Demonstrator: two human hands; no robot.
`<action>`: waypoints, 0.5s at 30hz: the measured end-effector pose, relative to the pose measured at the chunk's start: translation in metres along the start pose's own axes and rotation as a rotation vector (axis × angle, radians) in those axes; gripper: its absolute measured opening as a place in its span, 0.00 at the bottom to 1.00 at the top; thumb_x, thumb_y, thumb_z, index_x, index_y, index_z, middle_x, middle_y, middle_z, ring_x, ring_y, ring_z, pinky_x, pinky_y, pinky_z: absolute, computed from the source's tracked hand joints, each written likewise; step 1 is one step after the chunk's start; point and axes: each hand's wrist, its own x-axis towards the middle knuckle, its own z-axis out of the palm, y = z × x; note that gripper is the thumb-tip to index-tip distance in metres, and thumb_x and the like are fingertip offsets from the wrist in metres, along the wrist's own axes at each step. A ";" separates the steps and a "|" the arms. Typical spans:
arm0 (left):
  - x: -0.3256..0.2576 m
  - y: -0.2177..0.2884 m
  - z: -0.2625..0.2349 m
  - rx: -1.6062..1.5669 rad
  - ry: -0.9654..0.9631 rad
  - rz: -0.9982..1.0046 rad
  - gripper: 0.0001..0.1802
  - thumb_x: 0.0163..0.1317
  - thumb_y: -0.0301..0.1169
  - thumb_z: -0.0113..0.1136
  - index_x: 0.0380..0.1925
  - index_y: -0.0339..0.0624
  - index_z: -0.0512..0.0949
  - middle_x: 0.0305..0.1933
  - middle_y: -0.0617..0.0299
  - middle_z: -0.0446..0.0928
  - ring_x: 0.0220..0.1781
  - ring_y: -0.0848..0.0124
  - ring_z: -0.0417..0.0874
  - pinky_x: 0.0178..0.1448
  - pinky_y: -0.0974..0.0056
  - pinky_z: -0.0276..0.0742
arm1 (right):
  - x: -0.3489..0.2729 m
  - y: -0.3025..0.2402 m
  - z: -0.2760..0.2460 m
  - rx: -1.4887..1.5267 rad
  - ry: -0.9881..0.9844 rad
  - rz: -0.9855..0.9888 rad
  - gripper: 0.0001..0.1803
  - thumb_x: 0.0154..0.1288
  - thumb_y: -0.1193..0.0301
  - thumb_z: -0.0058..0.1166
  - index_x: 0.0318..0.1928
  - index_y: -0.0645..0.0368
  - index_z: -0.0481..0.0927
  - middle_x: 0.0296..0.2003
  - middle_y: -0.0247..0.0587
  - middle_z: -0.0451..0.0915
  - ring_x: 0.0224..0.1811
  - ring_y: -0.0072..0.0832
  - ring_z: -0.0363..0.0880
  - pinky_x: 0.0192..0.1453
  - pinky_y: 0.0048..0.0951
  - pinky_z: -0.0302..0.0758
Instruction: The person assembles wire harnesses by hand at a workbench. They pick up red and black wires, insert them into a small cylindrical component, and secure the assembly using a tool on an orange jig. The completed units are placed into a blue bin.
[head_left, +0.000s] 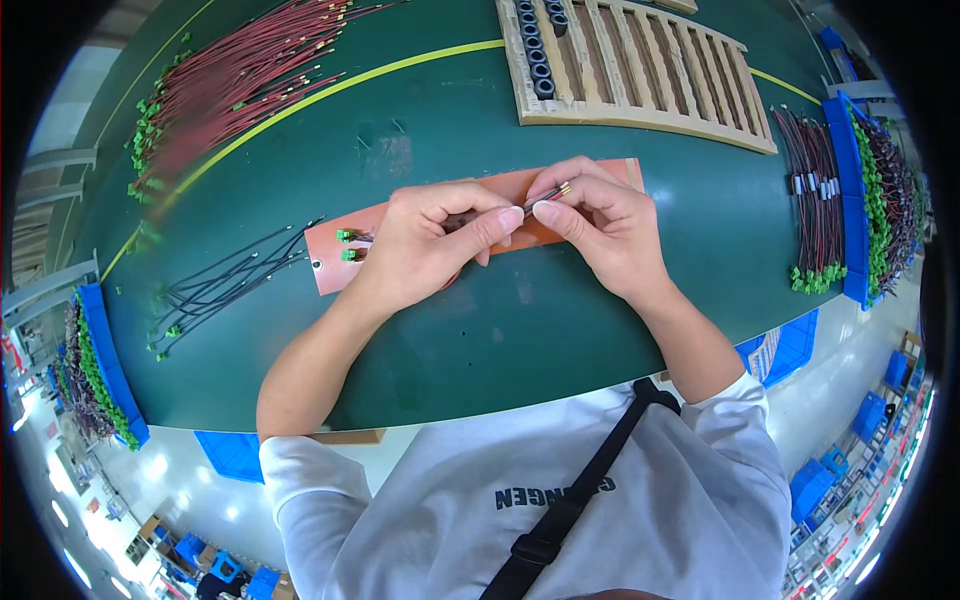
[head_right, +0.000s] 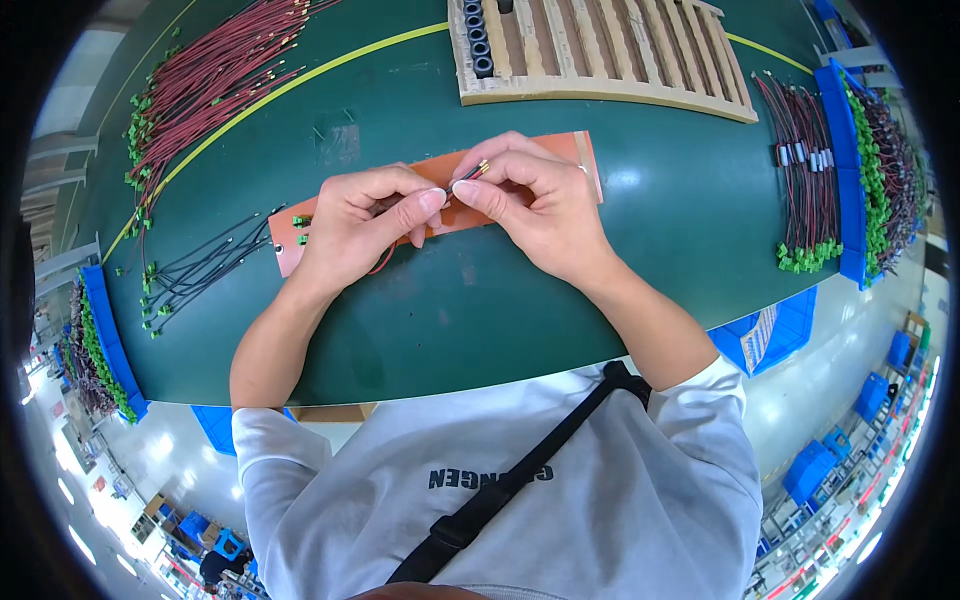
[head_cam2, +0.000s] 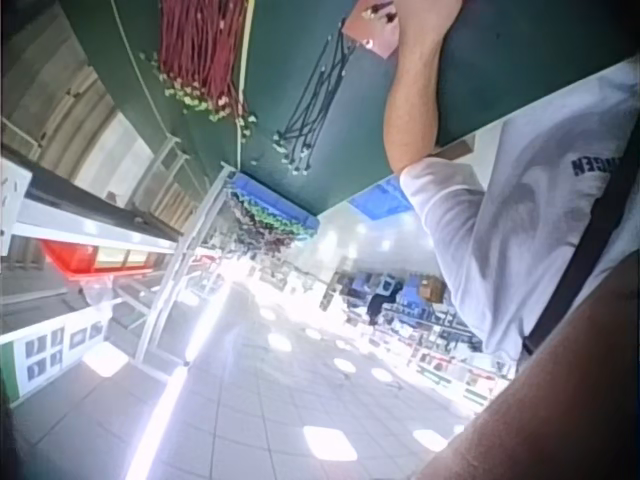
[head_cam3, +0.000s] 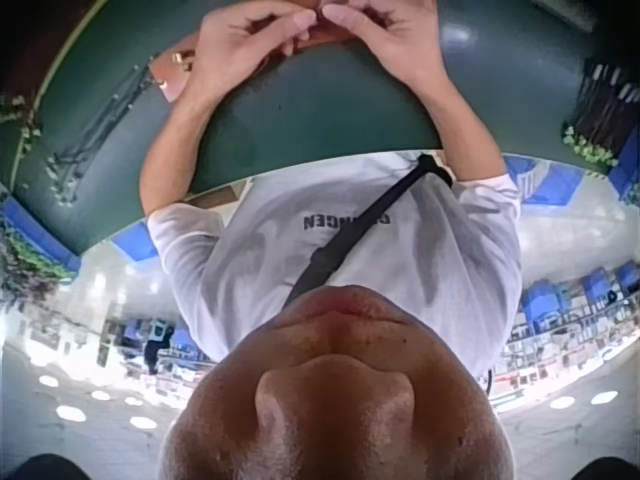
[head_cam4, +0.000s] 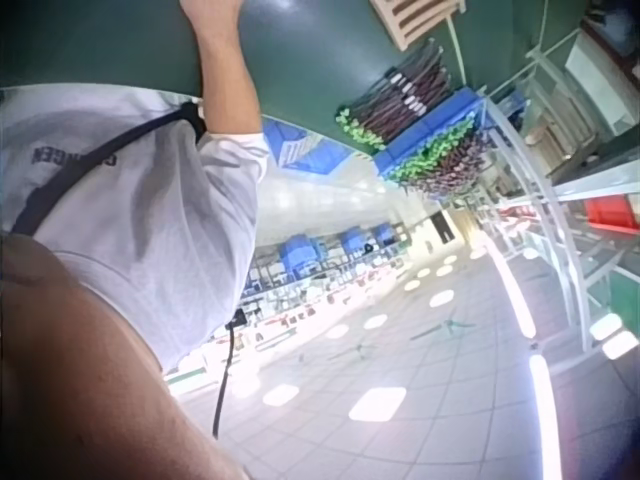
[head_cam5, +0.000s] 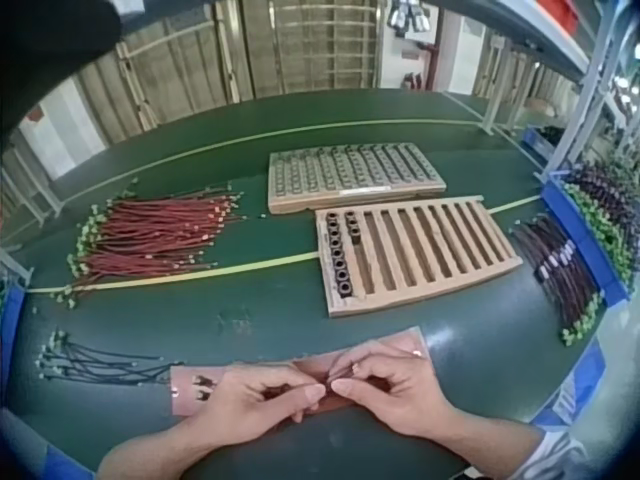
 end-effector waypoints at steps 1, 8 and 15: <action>0.000 0.000 0.000 -0.005 -0.003 0.000 0.09 0.72 0.29 0.65 0.41 0.33 0.86 0.36 0.56 0.84 0.30 0.75 0.81 0.34 0.70 0.77 | 0.000 0.000 0.000 -0.001 -0.006 0.004 0.07 0.71 0.73 0.63 0.40 0.65 0.87 0.44 0.35 0.84 0.33 0.14 0.74 0.37 0.18 0.73; 0.000 -0.002 0.000 -0.028 0.008 0.028 0.09 0.71 0.30 0.66 0.42 0.36 0.88 0.33 0.62 0.86 0.29 0.80 0.80 0.32 0.73 0.75 | 0.000 -0.002 -0.001 0.006 -0.023 0.020 0.08 0.72 0.71 0.63 0.39 0.65 0.86 0.44 0.35 0.83 0.33 0.14 0.73 0.37 0.19 0.72; 0.000 0.000 -0.004 -0.023 -0.040 0.027 0.08 0.72 0.28 0.64 0.41 0.32 0.85 0.36 0.55 0.84 0.31 0.75 0.82 0.34 0.71 0.77 | 0.000 -0.002 0.000 0.030 -0.011 0.015 0.08 0.72 0.71 0.63 0.38 0.65 0.85 0.44 0.36 0.84 0.36 0.15 0.75 0.39 0.19 0.73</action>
